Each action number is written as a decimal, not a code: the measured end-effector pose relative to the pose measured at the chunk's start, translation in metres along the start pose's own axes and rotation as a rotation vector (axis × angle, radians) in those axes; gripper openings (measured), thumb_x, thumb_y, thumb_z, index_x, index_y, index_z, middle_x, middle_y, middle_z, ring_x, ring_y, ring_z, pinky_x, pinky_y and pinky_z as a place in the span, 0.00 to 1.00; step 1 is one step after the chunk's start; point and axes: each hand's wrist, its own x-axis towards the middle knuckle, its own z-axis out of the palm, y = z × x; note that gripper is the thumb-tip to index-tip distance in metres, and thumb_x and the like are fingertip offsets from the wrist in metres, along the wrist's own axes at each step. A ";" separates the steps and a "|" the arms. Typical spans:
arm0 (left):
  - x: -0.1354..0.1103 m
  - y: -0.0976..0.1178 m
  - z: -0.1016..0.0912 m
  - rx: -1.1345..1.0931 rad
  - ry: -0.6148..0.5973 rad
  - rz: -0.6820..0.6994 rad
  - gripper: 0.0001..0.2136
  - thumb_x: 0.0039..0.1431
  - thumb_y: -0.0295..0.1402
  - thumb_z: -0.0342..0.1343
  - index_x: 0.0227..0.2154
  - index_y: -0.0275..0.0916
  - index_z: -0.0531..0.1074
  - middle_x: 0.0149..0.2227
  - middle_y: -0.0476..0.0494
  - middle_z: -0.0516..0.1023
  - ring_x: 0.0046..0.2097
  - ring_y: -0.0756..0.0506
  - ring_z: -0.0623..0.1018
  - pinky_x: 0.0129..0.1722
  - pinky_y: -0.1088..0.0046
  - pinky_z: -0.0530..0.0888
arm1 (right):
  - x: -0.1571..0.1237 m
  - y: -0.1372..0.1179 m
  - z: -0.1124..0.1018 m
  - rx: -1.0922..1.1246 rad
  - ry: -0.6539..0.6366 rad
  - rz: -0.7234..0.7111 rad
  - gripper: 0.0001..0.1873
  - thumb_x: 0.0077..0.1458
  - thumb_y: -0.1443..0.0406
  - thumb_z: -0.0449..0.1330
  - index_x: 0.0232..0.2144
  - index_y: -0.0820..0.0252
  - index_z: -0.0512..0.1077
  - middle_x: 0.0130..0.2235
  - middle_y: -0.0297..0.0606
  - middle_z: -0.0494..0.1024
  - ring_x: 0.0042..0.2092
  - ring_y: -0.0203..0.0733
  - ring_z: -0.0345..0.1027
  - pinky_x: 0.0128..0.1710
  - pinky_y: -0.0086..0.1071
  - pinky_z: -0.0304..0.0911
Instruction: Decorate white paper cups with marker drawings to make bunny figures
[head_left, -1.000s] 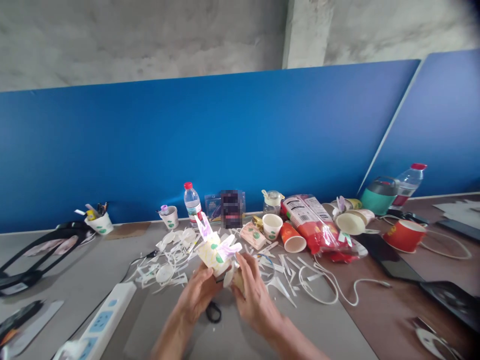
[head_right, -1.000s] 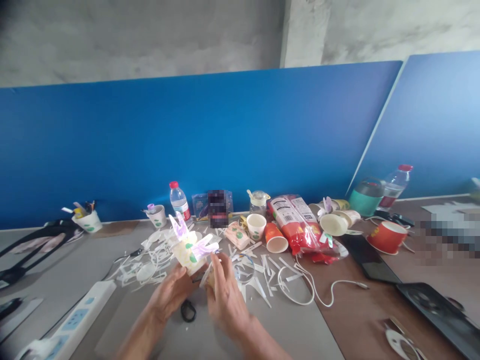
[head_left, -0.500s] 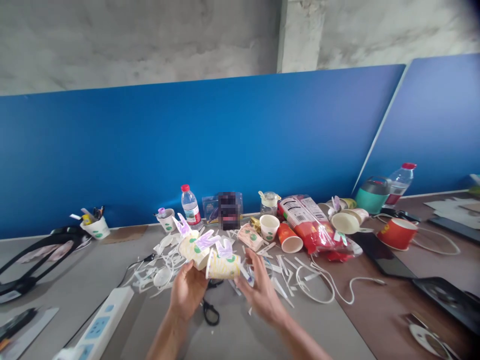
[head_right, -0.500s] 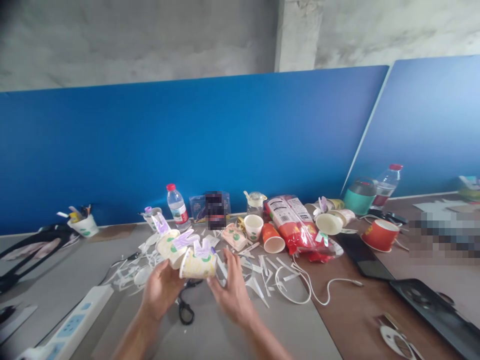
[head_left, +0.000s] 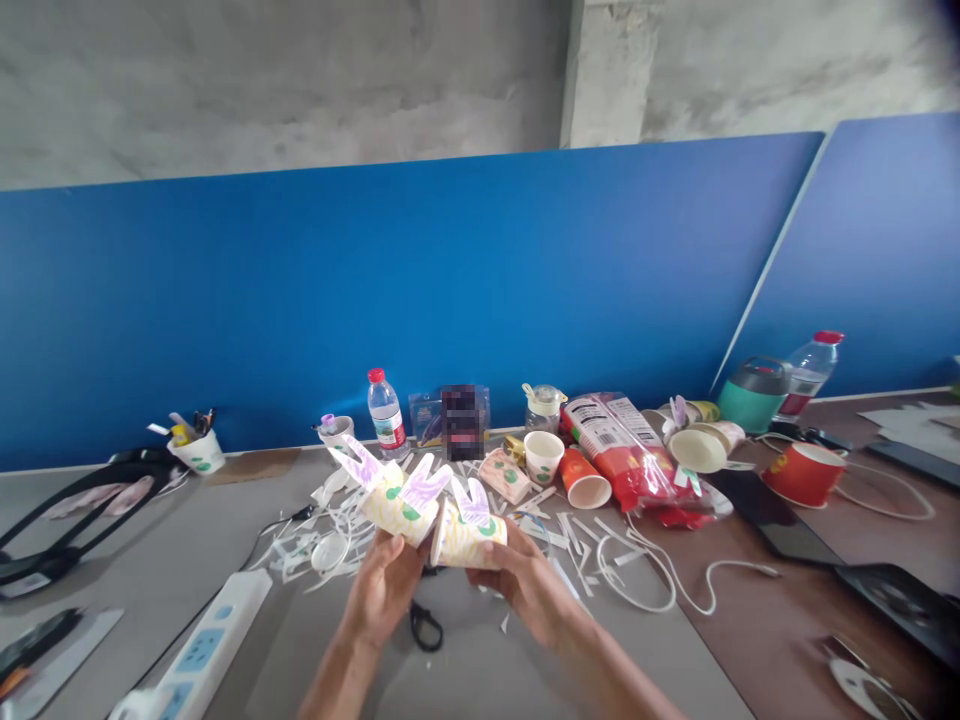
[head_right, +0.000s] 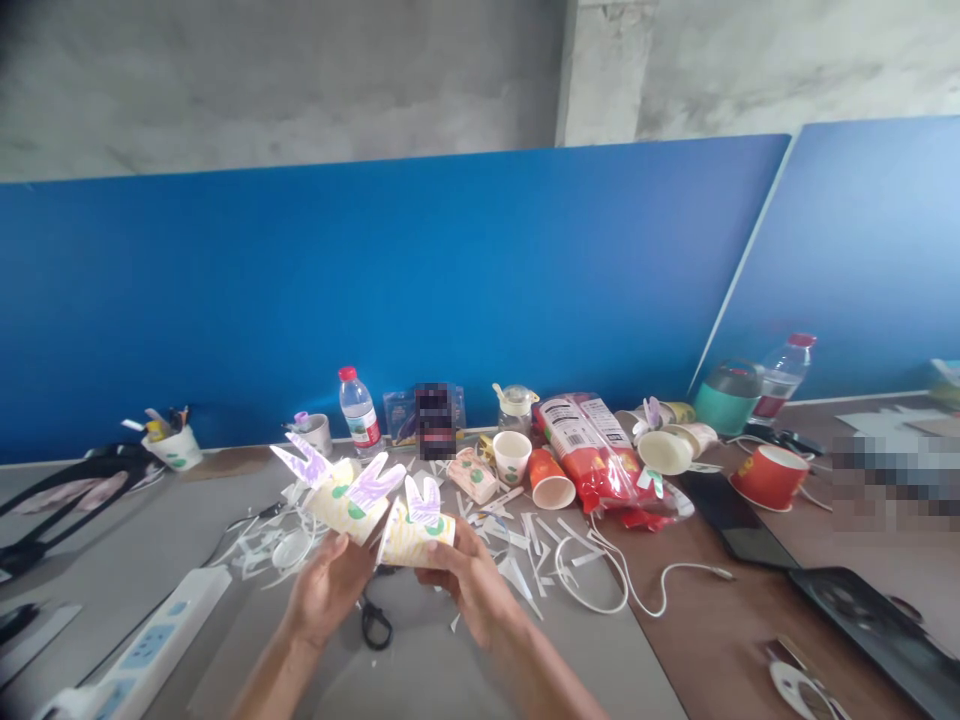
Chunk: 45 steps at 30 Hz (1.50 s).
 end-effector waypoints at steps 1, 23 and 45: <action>0.000 0.000 0.001 0.011 -0.002 0.008 0.27 0.51 0.33 0.72 0.57 0.45 0.80 0.58 0.38 0.85 0.69 0.29 0.74 0.71 0.45 0.67 | 0.000 0.000 0.000 -0.001 -0.004 0.002 0.24 0.46 0.52 0.71 0.45 0.52 0.77 0.47 0.42 0.87 0.45 0.53 0.81 0.44 0.43 0.75; -0.006 0.005 0.015 0.126 -0.081 -0.045 0.34 0.46 0.35 0.76 0.59 0.43 0.78 0.53 0.36 0.88 0.60 0.27 0.82 0.61 0.45 0.77 | -0.007 0.000 0.007 0.020 0.007 -0.022 0.28 0.42 0.55 0.74 0.47 0.48 0.77 0.50 0.42 0.86 0.52 0.58 0.79 0.48 0.45 0.73; -0.005 0.003 0.011 0.109 -0.218 -0.104 0.32 0.51 0.37 0.72 0.61 0.44 0.76 0.56 0.36 0.86 0.64 0.27 0.78 0.66 0.45 0.71 | -0.004 0.002 0.009 0.112 0.000 -0.042 0.30 0.38 0.58 0.79 0.45 0.53 0.75 0.40 0.35 0.85 0.41 0.45 0.75 0.39 0.33 0.67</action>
